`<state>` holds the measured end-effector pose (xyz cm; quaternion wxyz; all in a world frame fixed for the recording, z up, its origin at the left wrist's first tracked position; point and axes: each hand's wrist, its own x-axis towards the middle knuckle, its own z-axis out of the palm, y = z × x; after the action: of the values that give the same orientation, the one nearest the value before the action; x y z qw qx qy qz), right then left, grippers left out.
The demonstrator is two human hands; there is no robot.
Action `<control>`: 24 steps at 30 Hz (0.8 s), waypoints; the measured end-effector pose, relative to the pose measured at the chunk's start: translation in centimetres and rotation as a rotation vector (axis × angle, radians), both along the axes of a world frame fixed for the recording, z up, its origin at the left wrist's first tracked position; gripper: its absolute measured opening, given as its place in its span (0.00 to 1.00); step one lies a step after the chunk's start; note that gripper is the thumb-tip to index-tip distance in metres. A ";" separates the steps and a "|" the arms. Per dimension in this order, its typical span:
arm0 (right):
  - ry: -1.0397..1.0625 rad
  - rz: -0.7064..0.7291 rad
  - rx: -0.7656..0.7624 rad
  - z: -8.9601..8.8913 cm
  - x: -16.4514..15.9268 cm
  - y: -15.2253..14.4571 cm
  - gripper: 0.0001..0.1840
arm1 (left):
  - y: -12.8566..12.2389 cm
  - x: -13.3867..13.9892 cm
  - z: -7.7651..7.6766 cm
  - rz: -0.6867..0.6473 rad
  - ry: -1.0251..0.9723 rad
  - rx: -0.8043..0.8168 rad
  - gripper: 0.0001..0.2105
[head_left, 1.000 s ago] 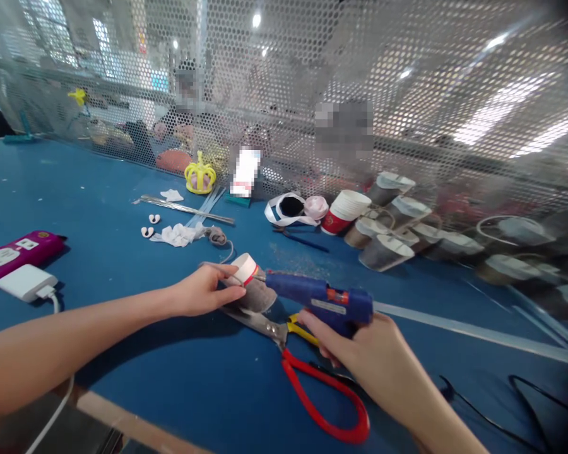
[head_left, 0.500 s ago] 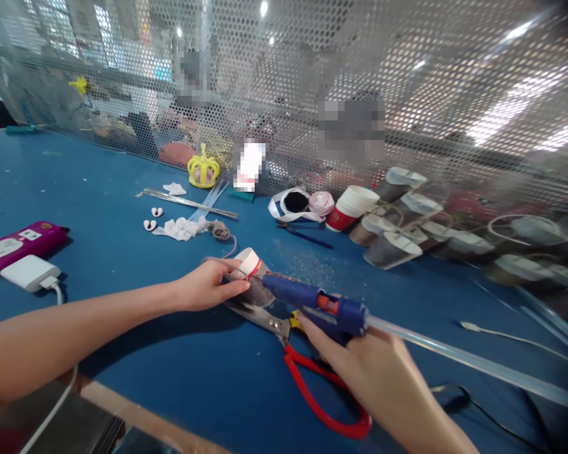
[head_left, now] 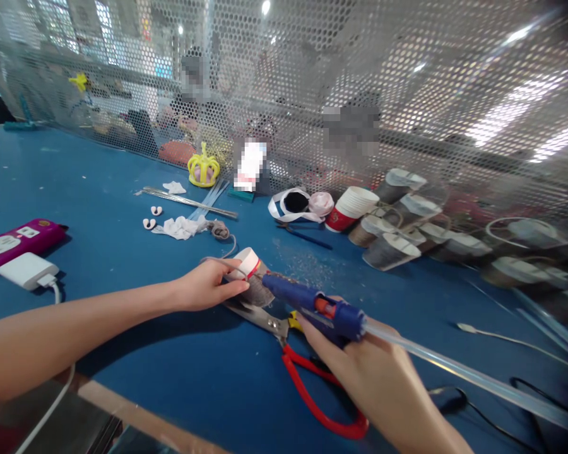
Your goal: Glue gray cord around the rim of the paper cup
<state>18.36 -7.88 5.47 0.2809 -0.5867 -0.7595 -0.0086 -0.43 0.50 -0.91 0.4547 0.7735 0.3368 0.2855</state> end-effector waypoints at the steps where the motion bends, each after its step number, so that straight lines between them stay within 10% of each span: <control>1: -0.003 0.012 -0.024 0.0 0.0 0.0 0.14 | 0.0 0.0 0.1 -0.002 0.001 0.008 0.09; 24: -0.183 0.065 0.052 -0.3 1.1 0.2 0.19 | 0.7 -0.4 -0.3 -0.058 0.001 0.141 0.07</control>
<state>19.43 -7.69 5.17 0.2257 -0.5512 -0.8000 -0.0725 -0.81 1.22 -1.25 0.4072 0.8131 0.2934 0.2950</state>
